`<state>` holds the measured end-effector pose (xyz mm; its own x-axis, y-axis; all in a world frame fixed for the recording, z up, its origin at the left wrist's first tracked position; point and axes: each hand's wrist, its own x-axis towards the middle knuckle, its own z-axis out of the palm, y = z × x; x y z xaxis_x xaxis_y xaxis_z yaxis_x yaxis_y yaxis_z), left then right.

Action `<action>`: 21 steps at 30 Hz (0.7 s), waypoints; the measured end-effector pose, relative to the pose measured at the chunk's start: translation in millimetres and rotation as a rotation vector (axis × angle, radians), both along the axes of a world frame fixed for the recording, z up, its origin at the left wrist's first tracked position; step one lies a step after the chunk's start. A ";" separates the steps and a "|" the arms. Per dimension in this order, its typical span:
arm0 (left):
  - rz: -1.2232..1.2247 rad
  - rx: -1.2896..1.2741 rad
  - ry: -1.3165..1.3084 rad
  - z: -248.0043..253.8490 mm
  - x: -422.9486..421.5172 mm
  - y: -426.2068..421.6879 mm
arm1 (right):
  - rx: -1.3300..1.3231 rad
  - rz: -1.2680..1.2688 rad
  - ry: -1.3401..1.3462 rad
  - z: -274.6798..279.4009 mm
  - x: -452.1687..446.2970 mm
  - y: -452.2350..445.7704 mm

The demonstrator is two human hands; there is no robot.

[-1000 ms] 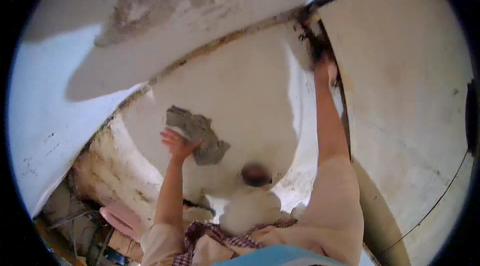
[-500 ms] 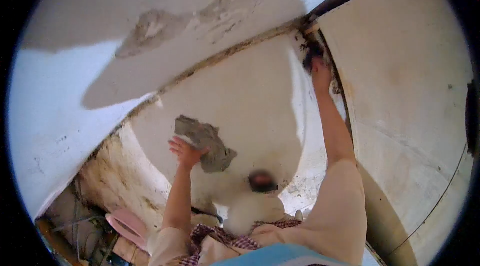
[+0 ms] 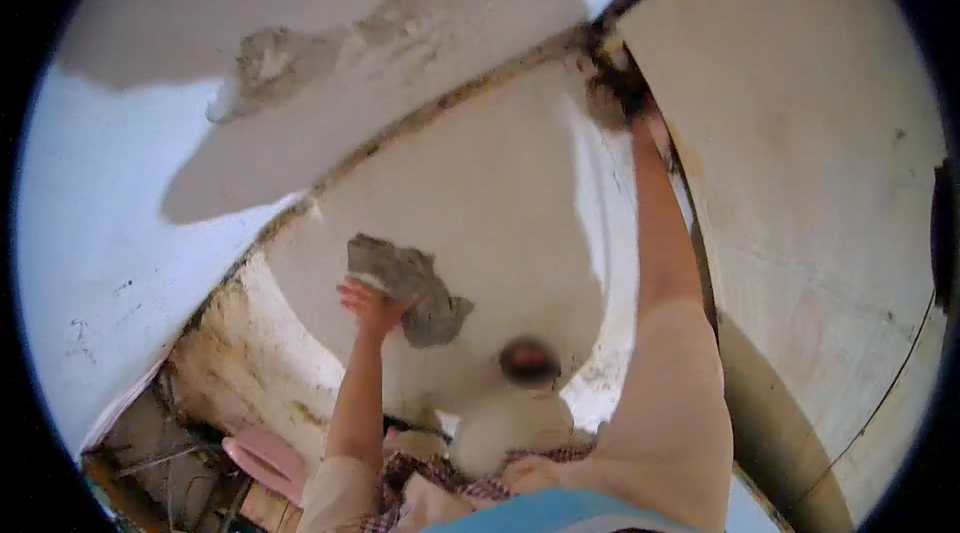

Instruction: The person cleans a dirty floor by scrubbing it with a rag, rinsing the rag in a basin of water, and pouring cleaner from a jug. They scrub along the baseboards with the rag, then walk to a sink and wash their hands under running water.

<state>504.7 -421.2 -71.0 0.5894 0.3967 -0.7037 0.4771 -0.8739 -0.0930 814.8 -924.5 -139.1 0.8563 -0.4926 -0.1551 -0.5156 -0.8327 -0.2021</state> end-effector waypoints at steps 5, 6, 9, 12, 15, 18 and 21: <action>0.157 -0.070 -0.039 11.2 8.3 0.1 | -0.252 0.427 -0.294 18.3 -62.7 29.6; 0.195 -0.108 -0.023 12.7 5.8 1.3 | -0.209 0.311 -0.245 26.5 -56.1 30.6; 0.095 0.004 -0.027 7.3 -2.0 -3.2 | -0.059 -0.035 -0.058 36.7 -35.8 15.6; 0.092 0.032 0.002 10.5 10.6 -8.6 | 0.013 -0.084 0.049 50.3 9.3 65.4; 0.291 -0.112 -0.028 25.6 15.9 -12.1 | -0.063 0.412 -0.279 67.3 -65.7 42.0; 0.127 -0.181 -0.148 37.6 -2.9 -1.5 | -0.041 0.230 -0.536 19.2 -163.7 -50.6; 0.021 -0.424 -0.554 18.0 -33.4 32.1 | -0.019 -0.074 -0.498 -0.4 -146.1 -67.6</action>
